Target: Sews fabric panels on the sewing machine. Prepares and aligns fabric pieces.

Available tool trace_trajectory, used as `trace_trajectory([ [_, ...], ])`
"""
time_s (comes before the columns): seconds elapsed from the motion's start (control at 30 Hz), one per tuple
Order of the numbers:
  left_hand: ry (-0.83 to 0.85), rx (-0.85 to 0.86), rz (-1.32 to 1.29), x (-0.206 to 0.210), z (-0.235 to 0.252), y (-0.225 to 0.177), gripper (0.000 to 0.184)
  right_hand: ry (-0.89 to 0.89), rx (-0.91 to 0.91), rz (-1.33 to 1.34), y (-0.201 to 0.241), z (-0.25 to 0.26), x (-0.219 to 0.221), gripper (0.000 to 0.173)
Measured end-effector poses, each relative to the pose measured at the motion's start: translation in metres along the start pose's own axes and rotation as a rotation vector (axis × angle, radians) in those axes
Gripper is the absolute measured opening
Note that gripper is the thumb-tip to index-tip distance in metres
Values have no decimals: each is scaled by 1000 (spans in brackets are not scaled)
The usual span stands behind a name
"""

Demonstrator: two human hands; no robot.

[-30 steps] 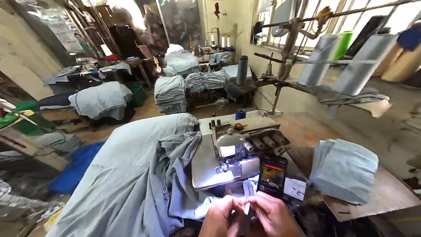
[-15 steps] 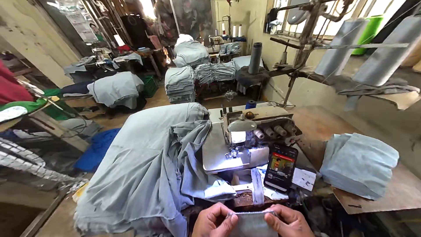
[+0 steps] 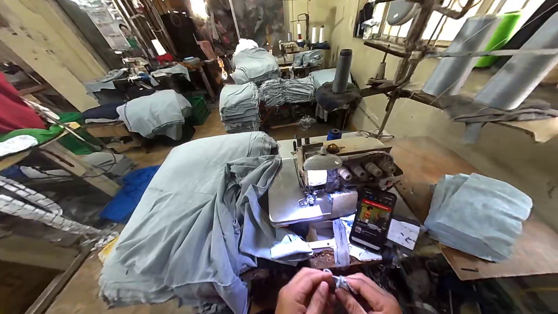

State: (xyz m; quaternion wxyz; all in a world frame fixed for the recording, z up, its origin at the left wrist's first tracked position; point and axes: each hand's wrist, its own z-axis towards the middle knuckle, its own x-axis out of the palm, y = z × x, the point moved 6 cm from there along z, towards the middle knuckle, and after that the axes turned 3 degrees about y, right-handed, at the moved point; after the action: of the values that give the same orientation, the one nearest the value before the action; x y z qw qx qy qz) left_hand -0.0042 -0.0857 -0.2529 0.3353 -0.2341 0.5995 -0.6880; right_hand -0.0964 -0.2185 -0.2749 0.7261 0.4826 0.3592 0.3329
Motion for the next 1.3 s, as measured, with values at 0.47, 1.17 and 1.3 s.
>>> trace_trajectory([
  [0.47,-70,82,120,-20,29,-7,7,-125,196,188,-11,-8,9,26],
  [1.17,454,39,65,-12,15,-26,12,526,-174,198,14,24,0,49],
  [1.3,372,27,79,-26,16,-19,13,500,-163,54,4,14,-3,21],
])
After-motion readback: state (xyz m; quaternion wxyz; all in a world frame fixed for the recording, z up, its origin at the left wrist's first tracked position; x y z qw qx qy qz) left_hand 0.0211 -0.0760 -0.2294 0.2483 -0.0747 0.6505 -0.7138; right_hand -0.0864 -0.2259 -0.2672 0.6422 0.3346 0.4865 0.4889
